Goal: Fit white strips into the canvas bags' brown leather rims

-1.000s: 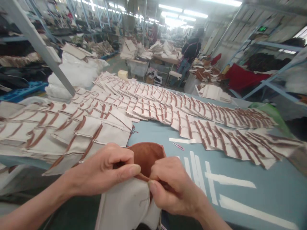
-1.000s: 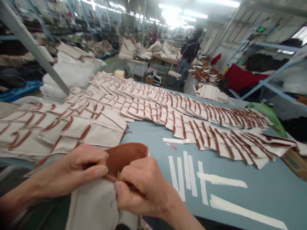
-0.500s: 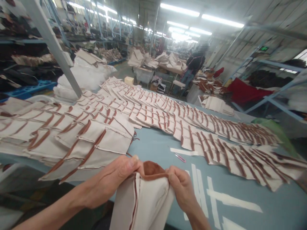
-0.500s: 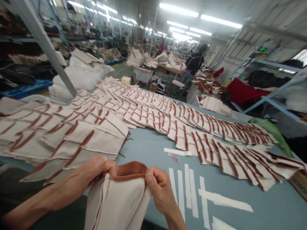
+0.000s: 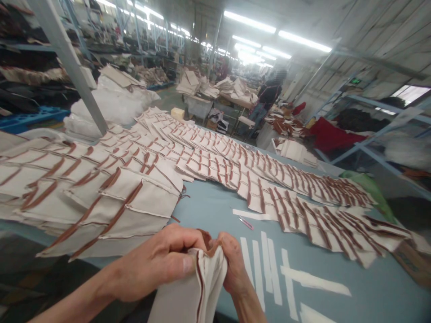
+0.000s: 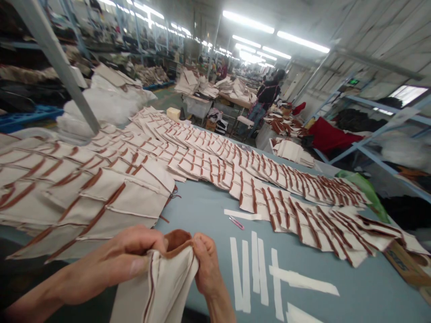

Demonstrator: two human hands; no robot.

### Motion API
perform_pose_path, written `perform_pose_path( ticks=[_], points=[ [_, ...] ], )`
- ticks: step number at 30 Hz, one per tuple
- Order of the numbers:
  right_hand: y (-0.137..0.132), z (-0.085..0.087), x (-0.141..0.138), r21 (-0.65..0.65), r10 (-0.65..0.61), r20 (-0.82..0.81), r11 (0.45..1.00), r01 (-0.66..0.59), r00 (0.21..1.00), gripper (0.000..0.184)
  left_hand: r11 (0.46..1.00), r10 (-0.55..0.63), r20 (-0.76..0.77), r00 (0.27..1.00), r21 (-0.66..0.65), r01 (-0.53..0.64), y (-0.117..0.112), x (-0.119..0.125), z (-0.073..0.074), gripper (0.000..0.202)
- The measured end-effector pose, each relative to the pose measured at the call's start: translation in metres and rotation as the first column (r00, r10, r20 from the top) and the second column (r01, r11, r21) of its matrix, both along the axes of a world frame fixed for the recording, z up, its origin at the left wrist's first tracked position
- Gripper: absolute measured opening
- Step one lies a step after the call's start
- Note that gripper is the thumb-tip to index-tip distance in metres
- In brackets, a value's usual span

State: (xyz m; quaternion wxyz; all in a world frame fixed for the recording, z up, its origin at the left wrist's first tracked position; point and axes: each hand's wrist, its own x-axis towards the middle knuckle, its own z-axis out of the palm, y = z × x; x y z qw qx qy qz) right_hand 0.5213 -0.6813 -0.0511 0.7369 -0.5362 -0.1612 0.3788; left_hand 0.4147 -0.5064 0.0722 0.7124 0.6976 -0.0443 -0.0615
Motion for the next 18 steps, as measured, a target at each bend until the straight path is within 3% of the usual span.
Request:
perform_pose_path(
  ticks=[5, 12, 18],
  points=[
    [0.000, 0.002, -0.001, -0.003, 0.017, 0.032, 1.000, -0.017, 0.999, 0.069, 0.999, 0.018, 0.019, 1.000, -0.051, -0.017, -0.002, 0.000, -0.008, 0.052],
    [-0.004, 0.005, 0.012, -0.020, 0.035, 0.122, 0.999, -0.033, 0.992, 0.066, 0.998, 0.038, -0.005, 0.999, 0.047, -0.038, 0.007, -0.005, -0.009, 0.056],
    [-0.005, 0.006, 0.028, -0.041, 0.079, 0.227, 0.997, -0.071, 0.971, 0.062, 0.984, 0.039, -0.053, 0.998, 0.177, -0.029, 0.013, -0.011, -0.002, 0.045]
  ],
)
